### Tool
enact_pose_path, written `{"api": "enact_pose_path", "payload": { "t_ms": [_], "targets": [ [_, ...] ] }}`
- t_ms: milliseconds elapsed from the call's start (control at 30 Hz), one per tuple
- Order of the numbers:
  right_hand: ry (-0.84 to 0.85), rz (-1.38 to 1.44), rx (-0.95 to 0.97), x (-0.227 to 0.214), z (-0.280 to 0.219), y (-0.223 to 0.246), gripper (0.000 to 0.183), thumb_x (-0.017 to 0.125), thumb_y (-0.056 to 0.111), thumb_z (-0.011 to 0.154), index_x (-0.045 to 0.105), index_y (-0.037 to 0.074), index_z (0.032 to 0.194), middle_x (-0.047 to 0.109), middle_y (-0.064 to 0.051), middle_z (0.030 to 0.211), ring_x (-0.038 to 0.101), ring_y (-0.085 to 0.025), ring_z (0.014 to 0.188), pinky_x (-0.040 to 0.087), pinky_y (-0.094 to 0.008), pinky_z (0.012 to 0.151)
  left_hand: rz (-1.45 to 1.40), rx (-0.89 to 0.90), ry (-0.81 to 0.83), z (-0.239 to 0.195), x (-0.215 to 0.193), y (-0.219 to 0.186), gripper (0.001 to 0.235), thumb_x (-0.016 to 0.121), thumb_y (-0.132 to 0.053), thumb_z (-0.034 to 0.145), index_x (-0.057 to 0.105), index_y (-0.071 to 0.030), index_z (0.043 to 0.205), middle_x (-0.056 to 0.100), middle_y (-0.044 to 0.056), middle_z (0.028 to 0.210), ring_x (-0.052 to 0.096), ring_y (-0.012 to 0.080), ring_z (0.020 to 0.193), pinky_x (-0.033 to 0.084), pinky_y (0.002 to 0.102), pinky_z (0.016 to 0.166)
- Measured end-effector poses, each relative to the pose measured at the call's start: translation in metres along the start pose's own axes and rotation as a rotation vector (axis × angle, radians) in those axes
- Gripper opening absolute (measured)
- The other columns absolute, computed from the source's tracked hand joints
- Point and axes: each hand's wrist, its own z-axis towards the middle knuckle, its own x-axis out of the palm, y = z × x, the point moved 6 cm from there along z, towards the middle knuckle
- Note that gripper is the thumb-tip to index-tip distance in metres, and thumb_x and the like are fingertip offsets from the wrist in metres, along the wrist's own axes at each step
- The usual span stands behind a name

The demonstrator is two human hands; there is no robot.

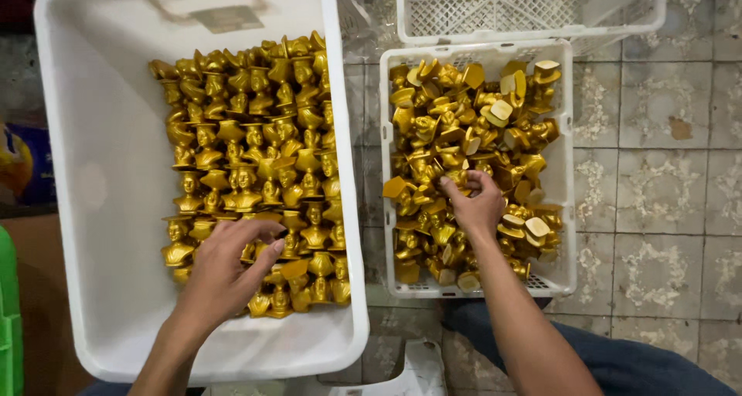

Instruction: The person transfers gold-wrapped items from a white crate into a white bin, arranging them in neat rows. The person uses both hands to pick up and place the items, ensuring they are organized within the bin.

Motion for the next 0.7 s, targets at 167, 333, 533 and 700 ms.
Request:
{"api": "enact_pose_path", "payload": {
  "t_ms": [167, 333, 533, 700],
  "targets": [
    [0.046, 0.155, 0.062, -0.042, -0.008, 0.070, 0.037, 0.078, 0.043, 0.098, 0.078, 0.013, 0.120, 0.081, -0.007, 0.113, 0.073, -0.021, 0.095, 0.061, -0.047, 0.087, 0.054, 0.118, -0.026, -0.006, 0.002, -0.009, 0.035, 0.060, -0.044, 0.106, 0.079, -0.019, 0.122, 0.083, -0.003, 0.105, 0.072, 0.0201, 0.101, 0.050, 0.041, 0.090],
    [0.112, 0.513, 0.014, -0.087, -0.013, 0.133, 0.036, 0.068, 0.025, 0.107, 0.075, 0.011, 0.140, 0.079, -0.009, 0.122, 0.074, -0.022, 0.102, 0.065, -0.033, 0.083, 0.103, 0.325, -0.172, -0.025, -0.010, -0.040, 0.027, 0.068, -0.034, 0.106, 0.081, -0.014, 0.117, 0.083, 0.001, 0.108, 0.074, 0.0248, 0.101, 0.054, 0.044, 0.089],
    [0.467, 0.616, -0.438, -0.148, -0.083, 0.249, 0.028, 0.066, 0.020, 0.108, 0.069, 0.009, 0.133, 0.040, 0.010, 0.075, 0.030, -0.003, 0.057, 0.025, -0.021, 0.050, 0.090, 0.414, -0.300, -0.061, -0.010, -0.068, 0.028, 0.068, -0.032, 0.106, 0.080, -0.011, 0.121, 0.082, 0.006, 0.113, 0.073, 0.0266, 0.102, 0.052, 0.047, 0.091],
    [0.563, -0.104, -0.482, -0.153, -0.172, 0.293, 0.036, 0.081, 0.032, 0.096, 0.082, 0.016, 0.128, 0.052, -0.001, 0.065, 0.041, -0.014, 0.054, 0.032, -0.031, 0.049, 0.186, 0.642, -0.627, -0.119, -0.002, -0.102, 0.031, 0.080, -0.023, 0.103, 0.072, -0.003, 0.126, 0.072, 0.020, 0.117, 0.069, 0.0377, 0.104, 0.060, 0.051, 0.089]
  ]
}}
